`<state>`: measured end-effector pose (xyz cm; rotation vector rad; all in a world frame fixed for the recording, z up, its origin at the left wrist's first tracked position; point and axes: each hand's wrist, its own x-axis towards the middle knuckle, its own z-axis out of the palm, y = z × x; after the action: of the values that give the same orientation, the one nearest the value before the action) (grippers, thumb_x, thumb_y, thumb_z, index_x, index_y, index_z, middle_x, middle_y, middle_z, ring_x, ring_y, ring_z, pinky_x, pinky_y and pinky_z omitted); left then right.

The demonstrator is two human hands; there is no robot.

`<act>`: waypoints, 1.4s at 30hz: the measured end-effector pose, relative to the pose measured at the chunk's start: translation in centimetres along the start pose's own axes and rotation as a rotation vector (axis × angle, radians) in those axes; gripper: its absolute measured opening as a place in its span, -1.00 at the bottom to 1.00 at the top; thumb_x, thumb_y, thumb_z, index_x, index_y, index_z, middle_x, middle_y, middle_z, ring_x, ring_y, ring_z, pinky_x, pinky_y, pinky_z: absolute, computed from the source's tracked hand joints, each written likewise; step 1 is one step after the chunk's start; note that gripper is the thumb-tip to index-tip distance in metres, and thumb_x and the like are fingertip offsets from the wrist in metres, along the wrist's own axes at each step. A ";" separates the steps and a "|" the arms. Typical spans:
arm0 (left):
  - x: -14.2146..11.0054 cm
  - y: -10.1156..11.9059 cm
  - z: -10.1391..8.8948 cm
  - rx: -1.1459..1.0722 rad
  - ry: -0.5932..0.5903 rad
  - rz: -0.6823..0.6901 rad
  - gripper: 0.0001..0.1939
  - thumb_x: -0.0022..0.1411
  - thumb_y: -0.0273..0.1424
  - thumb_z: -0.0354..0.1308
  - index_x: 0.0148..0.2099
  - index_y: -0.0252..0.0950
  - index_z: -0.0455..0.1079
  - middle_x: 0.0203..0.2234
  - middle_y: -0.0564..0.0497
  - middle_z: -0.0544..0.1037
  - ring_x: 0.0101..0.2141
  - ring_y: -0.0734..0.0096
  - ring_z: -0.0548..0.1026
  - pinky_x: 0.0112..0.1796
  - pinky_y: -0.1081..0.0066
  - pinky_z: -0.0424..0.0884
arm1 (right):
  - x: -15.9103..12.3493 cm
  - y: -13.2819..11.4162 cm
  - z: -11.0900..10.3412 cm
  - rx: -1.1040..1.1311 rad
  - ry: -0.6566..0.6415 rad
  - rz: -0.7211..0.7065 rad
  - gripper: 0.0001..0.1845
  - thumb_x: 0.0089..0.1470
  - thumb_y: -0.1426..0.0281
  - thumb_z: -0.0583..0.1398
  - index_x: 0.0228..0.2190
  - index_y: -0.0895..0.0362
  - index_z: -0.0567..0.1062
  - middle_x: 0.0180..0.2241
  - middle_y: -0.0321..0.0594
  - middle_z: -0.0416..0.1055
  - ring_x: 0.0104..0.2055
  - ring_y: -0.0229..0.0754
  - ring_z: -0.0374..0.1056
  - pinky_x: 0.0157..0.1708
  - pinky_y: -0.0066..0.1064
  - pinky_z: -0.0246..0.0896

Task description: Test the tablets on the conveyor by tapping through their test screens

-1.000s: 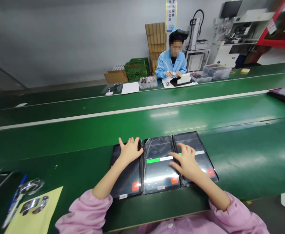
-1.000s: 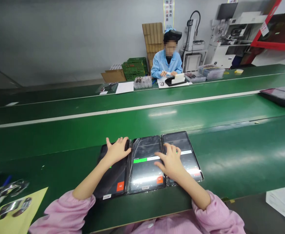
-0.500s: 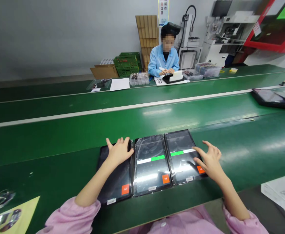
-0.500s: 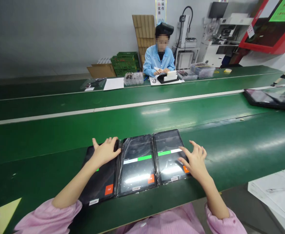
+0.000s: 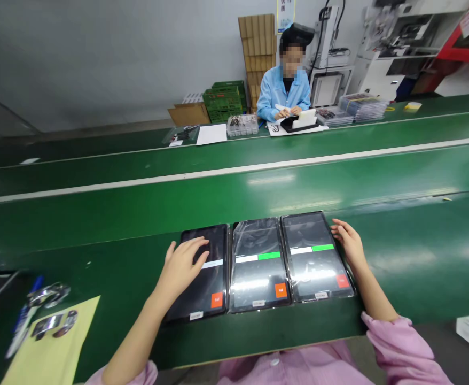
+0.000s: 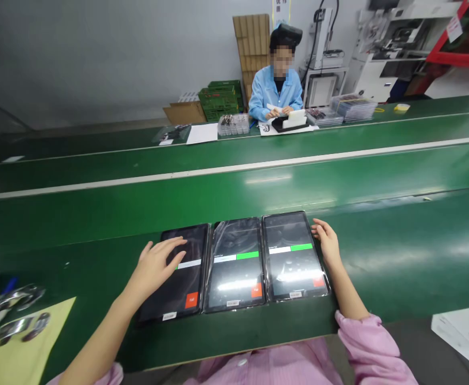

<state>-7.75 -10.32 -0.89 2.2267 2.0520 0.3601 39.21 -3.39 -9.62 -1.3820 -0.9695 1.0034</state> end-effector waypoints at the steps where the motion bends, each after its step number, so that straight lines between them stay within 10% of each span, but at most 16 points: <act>1: -0.2 0.4 -0.1 -0.005 -0.001 0.021 -0.61 0.31 -0.17 -0.10 -0.03 -0.19 0.46 -0.03 -0.11 0.57 0.00 0.08 0.49 0.18 -0.15 0.14 | 0.1 0.3 0.4 0.048 0.016 0.015 -0.39 -0.18 -0.07 0.29 -0.20 0.09 0.52 -0.33 -0.19 0.43 -0.34 -0.14 0.34 -0.34 -0.35 0.27; 4: -1.2 1.9 -0.3 -0.033 -0.004 0.091 -0.61 0.34 -0.19 -0.12 -0.10 -0.21 0.50 -0.17 -0.08 0.62 -0.15 0.18 0.55 0.09 0.06 0.30 | -0.1 1.1 0.8 0.156 0.018 0.021 -0.46 -0.17 -0.01 0.33 -0.22 0.09 0.55 -0.35 -0.20 0.44 -0.36 -0.18 0.33 -0.37 -0.39 0.27; 11: -3.6 2.9 -0.2 0.036 0.058 0.036 -0.62 0.35 -0.23 -0.12 -0.15 -0.13 0.54 -0.25 0.01 0.65 -0.16 0.19 0.55 0.24 -0.05 0.00 | -0.2 1.5 0.2 0.214 0.028 0.040 -0.48 -0.22 0.04 0.37 -0.26 0.11 0.57 -0.38 -0.17 0.47 -0.39 -0.15 0.36 -0.36 -0.34 0.32; 16: 0.6 1.9 -1.0 0.035 0.046 -0.098 -0.59 0.36 -0.22 -0.18 -0.06 -0.18 0.48 -0.04 -0.05 0.57 -0.02 0.19 0.49 0.18 0.06 0.19 | -0.7 1.1 0.3 -0.002 -0.022 0.032 -0.43 -0.16 0.01 0.32 -0.19 0.15 0.57 -0.28 -0.11 0.52 -0.29 -0.03 0.41 -0.30 -0.27 0.34; 21: 5.8 2.9 0.7 0.142 -0.218 -0.115 -0.42 0.27 -0.10 -0.01 0.25 -0.23 0.22 0.26 -0.26 0.27 0.26 -0.06 0.19 0.19 -0.35 -0.09 | -1.1 0.6 0.3 -0.043 0.012 0.005 -0.47 -0.19 -0.02 0.34 -0.32 0.16 0.57 -0.32 -0.08 0.52 -0.27 0.03 0.42 -0.27 -0.24 0.36; 42: 8.5 5.3 1.4 0.348 -0.311 -0.104 -0.42 0.22 -0.11 -0.07 0.12 -0.43 0.28 -0.23 -0.28 0.61 -0.14 -0.03 0.57 0.24 -0.17 -0.17 | -0.5 1.5 0.1 -0.153 -0.060 -0.130 -0.43 -0.04 -0.05 0.23 -0.16 0.12 0.52 -0.18 -0.08 0.50 -0.16 0.03 0.40 -0.12 -0.16 0.34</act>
<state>-1.70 -2.21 -0.06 2.1605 2.1719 -0.3578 38.95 -3.87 -11.12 -1.4014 -1.1858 0.8923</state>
